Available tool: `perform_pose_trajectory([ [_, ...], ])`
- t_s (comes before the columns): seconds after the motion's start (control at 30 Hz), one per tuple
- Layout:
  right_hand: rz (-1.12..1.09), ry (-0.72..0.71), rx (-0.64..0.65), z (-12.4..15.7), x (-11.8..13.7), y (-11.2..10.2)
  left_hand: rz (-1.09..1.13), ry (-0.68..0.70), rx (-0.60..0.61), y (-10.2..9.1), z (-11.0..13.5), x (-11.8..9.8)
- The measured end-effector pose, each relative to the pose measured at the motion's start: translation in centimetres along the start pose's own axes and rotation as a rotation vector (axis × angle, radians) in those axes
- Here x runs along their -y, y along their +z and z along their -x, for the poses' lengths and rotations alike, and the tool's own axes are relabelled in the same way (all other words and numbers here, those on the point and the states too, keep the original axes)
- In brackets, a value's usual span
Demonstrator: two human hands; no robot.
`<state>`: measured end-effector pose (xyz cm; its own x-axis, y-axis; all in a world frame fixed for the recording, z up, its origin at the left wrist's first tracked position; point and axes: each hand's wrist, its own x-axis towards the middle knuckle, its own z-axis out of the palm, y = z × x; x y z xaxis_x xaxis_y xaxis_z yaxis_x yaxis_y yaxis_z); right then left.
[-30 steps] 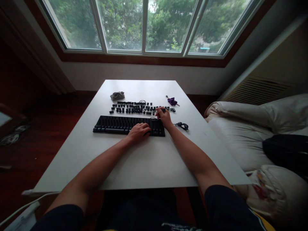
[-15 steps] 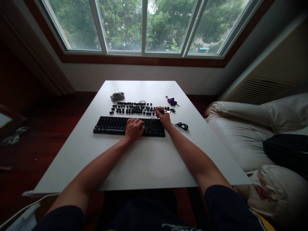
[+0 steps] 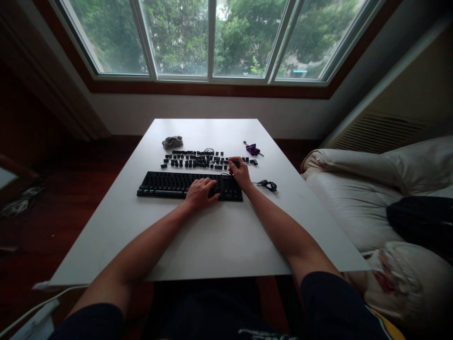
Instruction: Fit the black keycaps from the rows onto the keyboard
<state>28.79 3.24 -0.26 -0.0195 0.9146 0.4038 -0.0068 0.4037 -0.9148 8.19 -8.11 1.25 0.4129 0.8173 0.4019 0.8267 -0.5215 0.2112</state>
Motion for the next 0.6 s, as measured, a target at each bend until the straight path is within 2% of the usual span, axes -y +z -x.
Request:
perform_pose_trajectory([
  [0.27,-0.003,-0.007,0.034,0.0,0.0,-0.1,-0.021,0.034,0.071,-0.4,-0.1,-0.5],
  [0.6,-0.033,0.020,-0.003,0.5,1.1,0.0,-0.010,0.044,0.037,0.7,-0.2,0.5],
])
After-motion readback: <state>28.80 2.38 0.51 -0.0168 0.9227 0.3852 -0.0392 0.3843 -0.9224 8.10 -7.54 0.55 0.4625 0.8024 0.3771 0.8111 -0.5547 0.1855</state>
